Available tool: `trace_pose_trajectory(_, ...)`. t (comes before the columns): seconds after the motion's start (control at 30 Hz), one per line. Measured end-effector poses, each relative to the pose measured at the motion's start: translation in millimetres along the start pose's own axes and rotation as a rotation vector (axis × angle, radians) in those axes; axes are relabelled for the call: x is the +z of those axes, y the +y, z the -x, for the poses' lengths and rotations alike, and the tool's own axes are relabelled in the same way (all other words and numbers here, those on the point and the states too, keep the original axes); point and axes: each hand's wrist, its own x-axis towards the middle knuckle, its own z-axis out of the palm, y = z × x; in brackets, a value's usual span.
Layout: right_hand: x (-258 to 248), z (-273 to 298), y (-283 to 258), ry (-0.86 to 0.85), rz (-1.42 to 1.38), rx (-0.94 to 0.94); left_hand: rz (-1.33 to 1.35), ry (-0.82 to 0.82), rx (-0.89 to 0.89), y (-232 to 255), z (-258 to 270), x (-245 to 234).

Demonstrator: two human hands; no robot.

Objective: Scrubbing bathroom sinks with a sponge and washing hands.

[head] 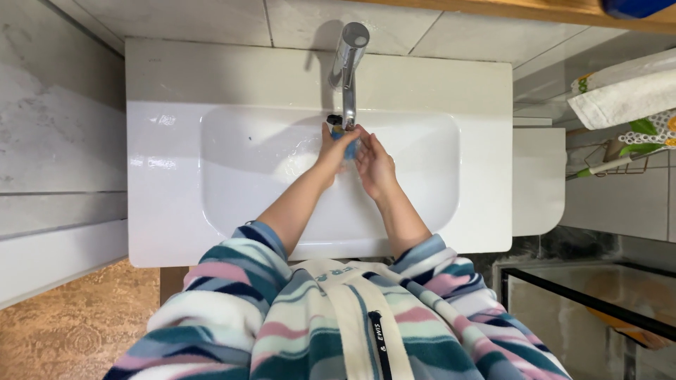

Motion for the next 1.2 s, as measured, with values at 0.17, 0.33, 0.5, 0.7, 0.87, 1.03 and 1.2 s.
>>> trace_pose_trajectory(0.17, -40, -5, 11, -0.202, -0.204, 0.002, -0.094, 0.03, 0.231, -42, -71, -6)
trace_pose_trajectory(0.33, -73, -13, 34, -0.79, -0.604, 0.005, -0.291, 0.063, 0.142, -17, -36, 1)
trace_pose_trajectory(0.5, -5, 26, -17, -0.231, -0.235, 0.112, 0.008, -0.046, 0.108, -22, -54, -10)
trace_pose_trajectory(0.7, -25, 27, -20, -0.048, -0.303, 0.048, 0.295, -0.198, 0.209, -34, -76, -20)
trace_pose_trajectory(0.87, -51, 17, -5, 0.007, -0.31, 0.07, 0.223, -0.259, 0.164, -8, -36, -2)
trace_pose_trajectory(1.03, -58, 10, 1, 0.109, -0.261, 0.109, 0.018, -0.199, 0.143, -3, -38, 3)
trace_pose_trajectory(1.2, -48, 3, 7, 0.121, -0.184, 0.151, -0.227, 0.006, 0.055, 0, -45, 5)
